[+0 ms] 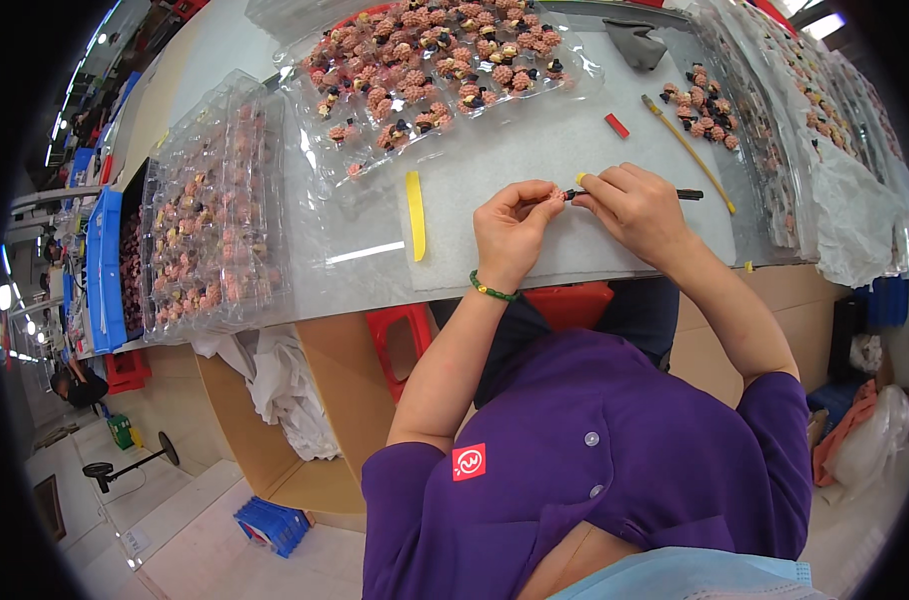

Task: Assembling small plastic toy components at a factory workbench.

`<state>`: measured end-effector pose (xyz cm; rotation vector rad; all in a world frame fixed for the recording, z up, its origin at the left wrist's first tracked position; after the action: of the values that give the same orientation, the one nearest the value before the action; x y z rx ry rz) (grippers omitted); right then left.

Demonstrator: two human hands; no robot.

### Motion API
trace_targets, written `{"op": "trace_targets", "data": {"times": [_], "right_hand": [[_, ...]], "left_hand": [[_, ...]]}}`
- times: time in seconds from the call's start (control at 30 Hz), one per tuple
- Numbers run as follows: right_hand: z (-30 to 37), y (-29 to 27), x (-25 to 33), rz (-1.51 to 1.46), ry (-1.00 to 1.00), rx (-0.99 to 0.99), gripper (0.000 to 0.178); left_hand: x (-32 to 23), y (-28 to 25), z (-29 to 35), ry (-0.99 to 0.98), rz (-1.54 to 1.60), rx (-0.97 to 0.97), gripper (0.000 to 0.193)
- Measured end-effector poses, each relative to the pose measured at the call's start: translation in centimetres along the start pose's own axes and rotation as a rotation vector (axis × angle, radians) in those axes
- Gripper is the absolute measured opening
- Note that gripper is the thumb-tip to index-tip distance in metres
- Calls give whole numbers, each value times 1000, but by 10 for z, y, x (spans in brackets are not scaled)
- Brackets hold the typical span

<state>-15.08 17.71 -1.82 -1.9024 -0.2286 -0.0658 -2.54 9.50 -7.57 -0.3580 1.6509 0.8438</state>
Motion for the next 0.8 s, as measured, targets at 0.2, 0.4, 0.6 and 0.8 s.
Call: {"op": "trace_targets", "data": {"times": [0.2, 0.4, 0.6, 0.8], "right_hand": [[2, 0, 1, 6, 22, -5, 19], [1, -1, 3, 26, 27, 5, 19], [4, 2, 3, 13, 51, 5, 20], [4, 4, 4, 25, 83, -1, 20]], "left_hand": [[1, 0, 0, 7, 3, -3, 15], [0, 1, 0, 5, -3, 0, 15], [1, 1, 0, 10, -10, 17, 14], [0, 1, 0, 5, -9, 11, 14]]}}
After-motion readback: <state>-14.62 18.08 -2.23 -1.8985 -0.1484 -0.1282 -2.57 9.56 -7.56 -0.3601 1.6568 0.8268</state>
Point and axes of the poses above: each hand's wrist, its own z-axis away from the middle knuckle, its own y-axis out of the palm, x = y × z, the point moved 3 cm from there along -z, towards the middle knuckle, and after that the axes turned 10 degrees about x, right-handed, at the moved point
